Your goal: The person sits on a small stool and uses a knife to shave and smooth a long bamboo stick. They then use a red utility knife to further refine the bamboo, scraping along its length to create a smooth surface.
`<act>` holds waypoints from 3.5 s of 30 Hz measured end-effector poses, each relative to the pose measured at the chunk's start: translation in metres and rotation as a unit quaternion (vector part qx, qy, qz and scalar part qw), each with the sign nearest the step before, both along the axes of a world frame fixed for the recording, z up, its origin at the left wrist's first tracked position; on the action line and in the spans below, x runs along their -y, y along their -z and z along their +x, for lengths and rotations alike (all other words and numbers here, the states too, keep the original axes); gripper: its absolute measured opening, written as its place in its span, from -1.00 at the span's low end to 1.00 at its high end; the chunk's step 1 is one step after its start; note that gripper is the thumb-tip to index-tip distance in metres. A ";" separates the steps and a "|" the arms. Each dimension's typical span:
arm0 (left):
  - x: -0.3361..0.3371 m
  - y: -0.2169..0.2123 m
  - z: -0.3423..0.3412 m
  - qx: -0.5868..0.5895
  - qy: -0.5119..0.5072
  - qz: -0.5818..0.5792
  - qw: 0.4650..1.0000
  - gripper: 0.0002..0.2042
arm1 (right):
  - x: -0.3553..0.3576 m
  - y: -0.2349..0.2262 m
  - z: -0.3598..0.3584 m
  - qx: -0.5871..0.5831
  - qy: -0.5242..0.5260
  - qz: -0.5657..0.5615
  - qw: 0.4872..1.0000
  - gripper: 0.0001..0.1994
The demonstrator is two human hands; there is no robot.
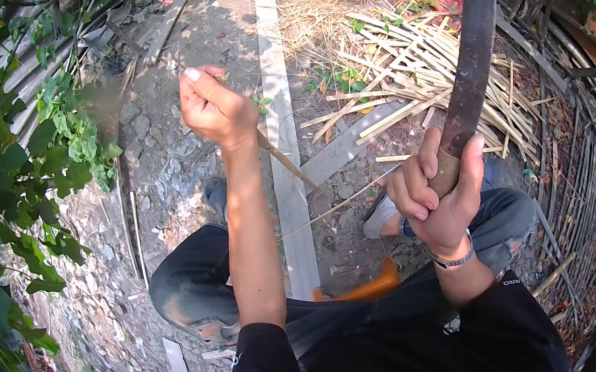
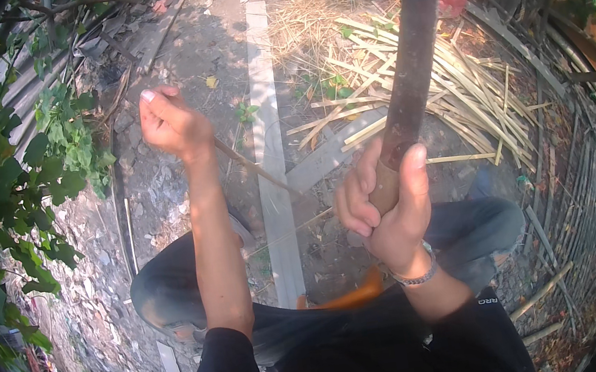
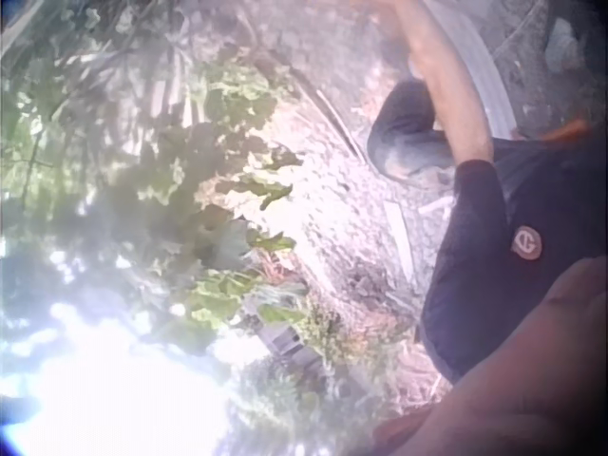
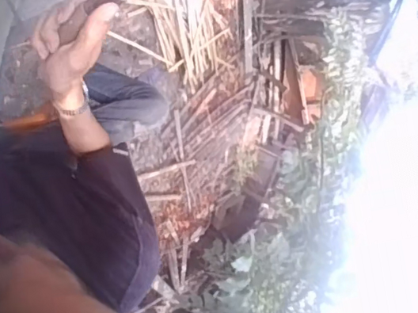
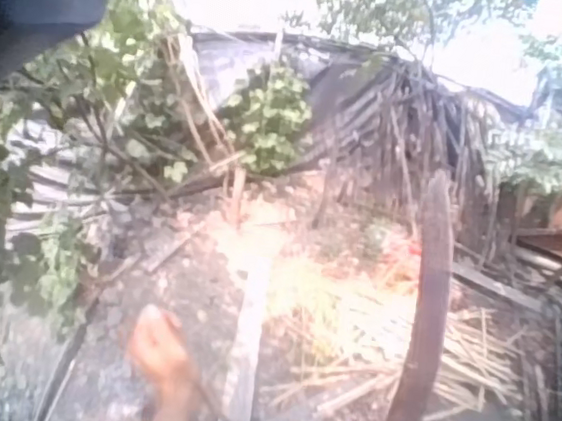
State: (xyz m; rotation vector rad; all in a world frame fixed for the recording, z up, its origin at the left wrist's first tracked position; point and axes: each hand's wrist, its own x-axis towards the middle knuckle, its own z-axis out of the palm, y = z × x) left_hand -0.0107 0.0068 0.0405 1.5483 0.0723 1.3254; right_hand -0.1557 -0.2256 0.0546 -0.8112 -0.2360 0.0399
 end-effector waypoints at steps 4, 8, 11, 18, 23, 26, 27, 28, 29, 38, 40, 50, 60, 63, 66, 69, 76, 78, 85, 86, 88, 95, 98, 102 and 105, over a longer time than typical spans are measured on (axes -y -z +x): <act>0.029 -0.003 -0.003 0.053 0.073 -0.028 0.996 -0.58 | -0.026 0.069 -0.029 -0.163 -0.121 -0.166 0.965 -0.41; 0.033 -0.004 -0.001 0.050 0.057 0.022 0.997 -0.60 | -0.004 0.096 -0.035 -0.366 -0.282 -0.265 0.846 -0.45; 0.031 0.008 -0.003 0.014 0.012 0.029 0.999 -0.65 | -0.002 0.025 -0.011 -0.163 -0.125 -0.167 0.964 -0.46; 0.034 0.004 0.019 0.043 -0.020 0.020 0.999 -0.69 | -0.036 0.120 -0.038 -0.128 -0.106 -0.205 0.964 -0.47; 0.026 0.000 0.012 0.049 0.004 -0.016 0.999 -0.75 | -0.012 0.257 -0.087 -0.646 -0.102 -0.175 0.736 -0.45; 0.017 0.002 0.016 0.064 0.011 -0.017 0.998 -0.79 | -0.008 0.218 -0.056 -0.564 -0.103 -0.140 0.807 -0.46; 0.013 0.002 0.013 0.058 0.000 -0.003 0.998 -0.79 | -0.010 0.179 -0.039 -0.472 -0.096 -0.134 0.866 -0.48; 0.000 0.007 0.014 0.016 -0.022 0.054 0.998 -0.76 | -0.012 0.135 -0.019 -0.369 -0.087 -0.125 0.917 -0.48; 0.000 0.008 0.015 0.029 -0.016 0.055 0.998 -0.75 | -0.014 0.096 -0.006 -0.275 -0.056 -0.122 0.952 -0.48; -0.005 0.004 0.010 0.038 0.219 -0.131 0.966 -0.82 | -0.034 0.037 0.010 -0.066 -0.041 -0.104 0.992 -0.46; -0.014 0.002 0.005 -0.039 0.286 -0.141 0.947 -0.81 | -0.045 0.076 -0.006 -0.194 -0.147 -0.131 0.961 -0.47; -0.053 0.024 -0.001 -0.051 0.340 -0.146 0.928 -0.61 | -0.045 0.136 -0.037 -0.298 -0.237 -0.168 0.909 -0.49; -0.029 0.015 -0.008 -0.069 0.287 -0.144 0.945 -0.51 | -0.030 0.055 0.008 -0.177 -0.199 -0.189 0.945 -0.40; -0.023 0.021 -0.006 -0.049 0.248 -0.158 0.955 -0.52 | -0.013 -0.005 0.028 0.021 -0.094 -0.008 0.995 -0.37; -0.014 0.023 -0.007 -0.055 0.229 -0.181 0.955 -0.52 | -0.036 -0.005 0.009 0.118 0.019 0.114 0.986 -0.35; -0.009 0.020 -0.001 -0.043 0.218 -0.199 0.954 -0.53 | -0.042 0.091 -0.034 -0.252 -0.168 -0.177 0.936 -0.41; -0.012 0.025 -0.011 -0.048 0.231 -0.190 0.953 -0.55 | -0.006 0.030 -0.010 -0.183 -0.113 -0.076 0.974 -0.42; -0.001 0.016 -0.011 -0.061 0.230 -0.177 0.955 -0.55 | 0.002 -0.004 0.001 -0.026 -0.057 0.030 0.998 -0.38; 0.010 0.015 -0.013 -0.067 0.216 -0.157 0.961 -0.57 | -0.027 0.207 -0.047 -0.387 -0.227 -0.274 0.851 -0.45; 0.005 0.017 -0.013 -0.063 0.230 -0.177 0.955 -0.56 | -0.022 0.238 -0.055 -0.595 -0.230 -0.224 0.736 -0.47; -0.011 0.018 -0.018 -0.065 0.263 -0.181 0.946 -0.55 | -0.010 0.246 -0.068 -0.589 -0.218 -0.251 0.737 -0.47; -0.026 0.014 -0.025 -0.050 0.255 -0.176 0.950 -0.56 | -0.014 0.071 0.017 -0.151 -0.031 -0.162 0.975 -0.47; -0.020 0.017 -0.029 -0.053 0.257 -0.180 0.948 -0.57 | -0.025 0.056 0.016 0.025 -0.004 -0.084 0.996 -0.49; -0.011 0.013 -0.022 -0.051 0.260 -0.180 0.947 -0.57 | -0.059 0.204 -0.026 -0.048 -0.069 -0.310 0.947 -0.47; -0.023 0.014 -0.022 -0.035 0.251 -0.187 0.949 -0.58 | -0.048 0.308 -0.052 -0.438 -0.224 -0.392 0.777 -0.44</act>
